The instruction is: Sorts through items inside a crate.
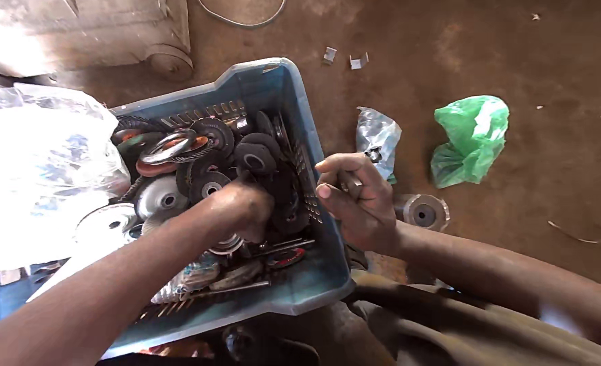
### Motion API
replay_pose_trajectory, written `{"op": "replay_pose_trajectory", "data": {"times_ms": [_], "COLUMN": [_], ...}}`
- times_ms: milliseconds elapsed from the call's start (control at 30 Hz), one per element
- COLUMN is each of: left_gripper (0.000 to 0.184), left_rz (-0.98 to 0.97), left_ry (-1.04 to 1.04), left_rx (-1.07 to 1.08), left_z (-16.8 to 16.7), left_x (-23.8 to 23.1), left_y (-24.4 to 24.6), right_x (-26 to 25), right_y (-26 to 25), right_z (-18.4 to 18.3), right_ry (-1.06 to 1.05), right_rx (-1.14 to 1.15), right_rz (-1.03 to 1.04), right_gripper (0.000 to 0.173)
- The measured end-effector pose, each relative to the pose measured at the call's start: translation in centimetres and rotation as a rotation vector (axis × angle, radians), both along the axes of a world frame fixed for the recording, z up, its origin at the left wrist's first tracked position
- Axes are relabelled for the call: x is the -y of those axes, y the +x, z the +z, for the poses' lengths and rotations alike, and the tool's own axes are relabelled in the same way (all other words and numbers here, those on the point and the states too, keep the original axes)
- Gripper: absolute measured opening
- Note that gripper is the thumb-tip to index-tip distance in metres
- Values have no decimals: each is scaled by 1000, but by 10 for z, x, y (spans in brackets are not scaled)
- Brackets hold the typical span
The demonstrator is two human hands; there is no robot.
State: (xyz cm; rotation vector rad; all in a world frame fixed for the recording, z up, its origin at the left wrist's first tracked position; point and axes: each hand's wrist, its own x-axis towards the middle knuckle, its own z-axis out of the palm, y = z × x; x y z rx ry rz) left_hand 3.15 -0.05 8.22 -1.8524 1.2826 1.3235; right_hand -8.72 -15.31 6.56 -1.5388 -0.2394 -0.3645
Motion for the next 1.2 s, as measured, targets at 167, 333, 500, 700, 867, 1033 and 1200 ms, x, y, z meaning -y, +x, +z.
{"op": "replay_pose_trajectory", "data": {"times_ms": [167, 333, 500, 700, 867, 1033, 1200], "left_gripper": [29, 51, 68, 34, 28, 37, 30], "left_rz": [22, 94, 139, 277, 420, 434, 416], "left_ry": [-226, -665, -808, -578, -479, -546, -544], "left_rx": [231, 275, 390, 229, 219, 269, 196], "left_z": [-25, -91, -111, -81, -60, -38, -24], "left_x": [4, -18, -20, -12, -10, -21, -33], "left_y": [-30, -72, -73, -42, -26, -12, 10], "right_x": [1, -1, -1, 0, 0, 3, 2], "right_y": [-1, 0, 0, 1, -1, -2, -2], "right_z": [0, 0, 1, 0, -2, -1, -1], "right_ry": [-21, -28, -58, -45, 25, 63, 75], "right_rx": [7, 25, 13, 5, -19, -60, -69], "right_rz": [-4, -18, -32, -19, -29, -11, -11], "right_gripper": [22, 24, 24, 24, 25, 28, 29]}}
